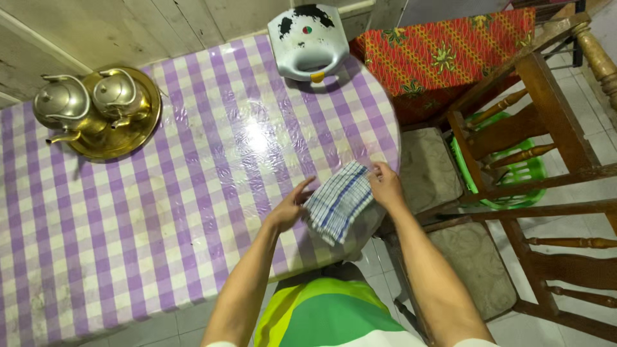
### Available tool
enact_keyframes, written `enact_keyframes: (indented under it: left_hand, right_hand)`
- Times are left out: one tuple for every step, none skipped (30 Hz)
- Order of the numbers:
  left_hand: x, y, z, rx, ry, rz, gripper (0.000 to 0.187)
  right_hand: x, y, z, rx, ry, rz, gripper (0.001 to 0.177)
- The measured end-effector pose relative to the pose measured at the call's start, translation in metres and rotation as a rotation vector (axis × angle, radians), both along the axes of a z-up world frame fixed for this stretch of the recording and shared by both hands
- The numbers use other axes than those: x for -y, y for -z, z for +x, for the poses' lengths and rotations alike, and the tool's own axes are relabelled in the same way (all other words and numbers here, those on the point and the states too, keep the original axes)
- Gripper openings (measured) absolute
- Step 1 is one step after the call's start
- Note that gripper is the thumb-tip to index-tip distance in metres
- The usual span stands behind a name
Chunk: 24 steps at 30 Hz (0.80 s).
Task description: The person wipes a brass tray and two metal teapots with a cloth, then cleans a waffle iron and the table surface. The items are handled one at a time and returned to the tray.
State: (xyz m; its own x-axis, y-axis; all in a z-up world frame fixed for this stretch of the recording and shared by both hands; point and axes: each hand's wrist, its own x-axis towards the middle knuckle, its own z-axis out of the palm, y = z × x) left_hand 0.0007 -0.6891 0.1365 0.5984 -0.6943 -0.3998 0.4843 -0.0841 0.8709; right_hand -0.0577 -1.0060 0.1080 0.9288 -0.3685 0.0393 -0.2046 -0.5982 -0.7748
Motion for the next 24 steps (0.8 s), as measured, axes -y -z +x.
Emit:
enact_keyframes:
  left_hand:
    - [0.002, 0.023, 0.003, 0.208, -0.032, 0.126, 0.094]
    - [0.006, 0.046, 0.008, 0.422, -0.064, 0.248, 0.085]
    - [0.007, 0.065, 0.009, 0.635, -0.097, 0.37, 0.077]
    - [0.004, 0.079, 0.011, 0.697, -0.103, 0.429, 0.071]
    - [0.001, 0.088, 0.011, 0.759, -0.11, 0.489, 0.066]
    - [-0.003, 0.094, 0.009, 0.818, -0.112, 0.551, 0.061]
    - [-0.005, 0.097, 0.005, 0.919, -0.087, 0.582, 0.061]
    - [-0.006, 0.098, 0.0, 1.022, -0.067, 0.613, 0.061]
    - [-0.006, 0.096, -0.006, 1.125, -0.045, 0.644, 0.062]
    - [-0.006, 0.092, -0.012, 1.132, 0.008, 0.69, 0.063]
    - [-0.004, 0.087, -0.018, 1.139, 0.062, 0.737, 0.065]
    - [-0.004, 0.081, -0.023, 1.144, 0.118, 0.783, 0.067]
    - [-0.004, 0.075, -0.027, 1.095, 0.181, 0.83, 0.07]
    - [-0.006, 0.07, -0.034, 1.044, 0.246, 0.875, 0.074]
    - [-0.009, 0.066, -0.037, 0.992, 0.309, 0.919, 0.077]
    - [-0.011, 0.065, -0.037, 1.01, 0.324, 0.92, 0.079]
    - [-0.013, 0.065, -0.036, 1.028, 0.339, 0.92, 0.081]
    - [-0.016, 0.065, -0.039, 1.041, 0.357, 0.924, 0.082]
    - [-0.018, 0.066, -0.042, 1.044, 0.339, 0.904, 0.085]
    - [-0.019, 0.066, -0.042, 1.053, 0.32, 0.884, 0.087]
    - [-0.019, 0.064, -0.041, 1.061, 0.301, 0.865, 0.089]
    - [-0.017, 0.061, -0.039, 1.019, 0.309, 0.879, 0.09]
    - [-0.014, 0.056, -0.037, 0.976, 0.317, 0.894, 0.091]
    - [-0.011, 0.051, -0.034, 0.934, 0.323, 0.909, 0.092]
  right_hand:
    - [0.001, 0.008, -0.002, 0.066, 0.079, -0.256, 0.037]
    - [-0.004, 0.016, -0.005, 0.083, -0.02, -0.376, 0.034]
    - [-0.016, 0.023, -0.012, 0.099, -0.119, -0.495, 0.031]
    - [-0.025, 0.024, -0.019, 0.119, -0.219, -0.615, 0.028]
    - [-0.039, 0.021, -0.028, 0.106, -0.275, -0.628, 0.035]
    - [-0.062, 0.018, -0.037, 0.088, -0.329, -0.637, 0.043]
    - [-0.08, 0.011, -0.041, -0.074, -0.371, -0.602, 0.049]
    - [-0.097, 0.004, -0.04, -0.232, -0.413, -0.566, 0.056]
    - [-0.108, -0.004, -0.039, -0.391, -0.451, -0.527, 0.063]
    - [-0.116, -0.01, -0.038, -0.437, -0.442, -0.524, 0.066]
    - [-0.122, -0.014, -0.037, -0.482, -0.433, -0.521, 0.068]
    - [-0.129, -0.016, -0.036, -0.528, -0.424, -0.516, 0.07]
    - [-0.134, -0.016, -0.036, -0.554, -0.415, -0.535, 0.071]
    - [-0.138, -0.016, -0.037, -0.582, -0.405, -0.552, 0.071]
    - [-0.141, -0.014, -0.037, -0.61, -0.395, -0.57, 0.071]
    - [-0.141, -0.013, -0.036, -0.616, -0.398, -0.573, 0.071]
    - [-0.139, -0.012, -0.034, -0.621, -0.401, -0.576, 0.071]
    - [-0.139, -0.011, -0.035, -0.629, -0.408, -0.575, 0.071]
    - [-0.139, -0.009, -0.036, -0.63, -0.402, -0.593, 0.07]
    - [-0.138, -0.007, -0.033, -0.627, -0.393, -0.612, 0.07]
    - [-0.136, -0.005, -0.031, -0.624, -0.384, -0.632, 0.069]
    - [-0.131, -0.003, -0.027, -0.588, -0.376, -0.628, 0.068]
    - [-0.127, -0.001, -0.021, -0.552, -0.368, -0.623, 0.068]
    - [-0.121, 0.001, -0.016, -0.514, -0.361, -0.619, 0.068]
